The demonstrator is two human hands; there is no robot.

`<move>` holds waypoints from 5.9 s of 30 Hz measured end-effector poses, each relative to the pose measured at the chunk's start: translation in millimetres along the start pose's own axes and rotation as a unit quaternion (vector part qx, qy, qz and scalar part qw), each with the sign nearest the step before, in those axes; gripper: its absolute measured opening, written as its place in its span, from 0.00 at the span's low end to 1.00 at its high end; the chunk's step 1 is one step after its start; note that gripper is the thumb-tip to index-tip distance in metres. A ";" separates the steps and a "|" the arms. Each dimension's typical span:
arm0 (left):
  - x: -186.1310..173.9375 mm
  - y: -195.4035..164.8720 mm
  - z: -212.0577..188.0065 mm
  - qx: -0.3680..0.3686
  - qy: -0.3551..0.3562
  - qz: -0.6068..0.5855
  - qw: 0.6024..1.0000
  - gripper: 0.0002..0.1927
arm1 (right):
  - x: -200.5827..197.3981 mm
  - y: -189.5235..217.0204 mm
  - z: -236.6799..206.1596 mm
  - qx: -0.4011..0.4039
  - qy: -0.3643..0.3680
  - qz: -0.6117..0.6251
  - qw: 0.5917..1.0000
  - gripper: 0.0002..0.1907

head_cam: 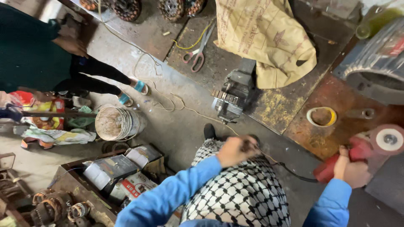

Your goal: The person uses a handheld angle grinder to grind a metal part clamped in a bench vise. They repeatedly apply the grinder to the part, generating sparks, and pause to reposition the part in the vise before continuing.

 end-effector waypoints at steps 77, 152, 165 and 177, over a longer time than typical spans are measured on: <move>-197.1 -46.5 63.8 0.339 0.068 0.328 0.879 0.19 | 151.8 332.7 -368.0 -0.007 0.574 0.512 0.639 0.19; -59.7 -37.5 -65.8 0.113 0.106 -0.225 0.962 0.29 | -129.7 259.3 -245.7 0.113 0.451 0.522 0.715 0.18; -55.2 -33.4 -58.4 0.060 0.093 -0.302 0.947 0.27 | -112.7 264.0 -232.9 0.102 0.494 0.486 0.714 0.14; -50.5 -16.3 -68.2 0.003 0.093 -0.372 0.924 0.24 | -109.7 262.6 -241.0 0.063 0.455 0.494 0.738 0.17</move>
Point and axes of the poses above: each hand's wrist, its own z-axis towards the middle knuckle, its own x-axis out of the palm, y = z × x, the point moved 3 cm from there along z, towards the middle knuckle, and after that the axes turned 12 degrees about x, right-handed, at the moved point
